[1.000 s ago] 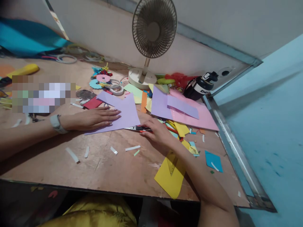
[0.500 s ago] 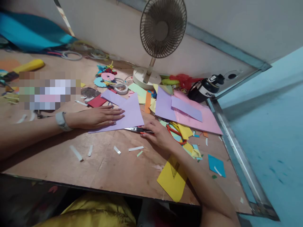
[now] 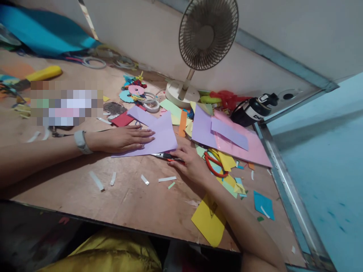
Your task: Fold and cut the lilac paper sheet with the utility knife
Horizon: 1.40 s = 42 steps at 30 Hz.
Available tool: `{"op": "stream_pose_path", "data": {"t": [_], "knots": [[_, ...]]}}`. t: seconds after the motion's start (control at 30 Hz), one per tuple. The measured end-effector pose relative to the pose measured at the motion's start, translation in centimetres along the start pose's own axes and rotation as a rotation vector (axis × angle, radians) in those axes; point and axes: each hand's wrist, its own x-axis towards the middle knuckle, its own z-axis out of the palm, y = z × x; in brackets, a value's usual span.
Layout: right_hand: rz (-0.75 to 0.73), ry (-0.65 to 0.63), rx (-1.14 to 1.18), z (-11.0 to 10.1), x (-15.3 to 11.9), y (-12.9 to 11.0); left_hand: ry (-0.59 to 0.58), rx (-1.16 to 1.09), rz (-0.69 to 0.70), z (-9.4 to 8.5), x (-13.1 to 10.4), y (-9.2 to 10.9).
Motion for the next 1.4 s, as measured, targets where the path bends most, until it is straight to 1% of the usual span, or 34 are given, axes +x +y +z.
{"op": "stream_pose_path", "data": {"t": [0.07,0.17,0.33,0.47,0.57,0.7,0.93,1.17,1.4], "knots": [[-0.005,-0.015,0.026,-0.3,-0.2,0.1,0.003,-0.008,0.0,0.0,0.0,0.0],[0.029,-0.031,0.021,-0.5,-0.3,0.0,0.016,-0.03,-0.001,0.0,0.1,0.0],[0.062,-0.032,-0.022,0.2,0.2,-1.1,0.007,-0.025,-0.009,0.0,0.0,0.1],[0.03,-0.033,-0.045,0.6,0.6,-1.6,-0.016,-0.006,-0.009,-0.1,0.0,0.1],[0.003,-0.038,-0.038,0.5,0.4,-1.6,-0.003,-0.015,-0.006,-0.1,0.0,0.2],[0.03,-0.029,-0.035,0.6,0.2,-2.1,0.008,-0.018,-0.016,-0.1,0.0,0.3],[0.035,-0.062,-0.036,1.2,1.5,-3.6,0.011,0.016,-0.004,-0.1,0.0,0.3],[0.053,-0.07,-0.001,1.1,1.3,-4.2,0.029,-0.011,0.005,0.2,-0.1,0.2],[0.003,-0.046,-0.031,1.9,1.8,-4.6,0.0,0.009,0.0,-0.3,0.0,0.7]]}}
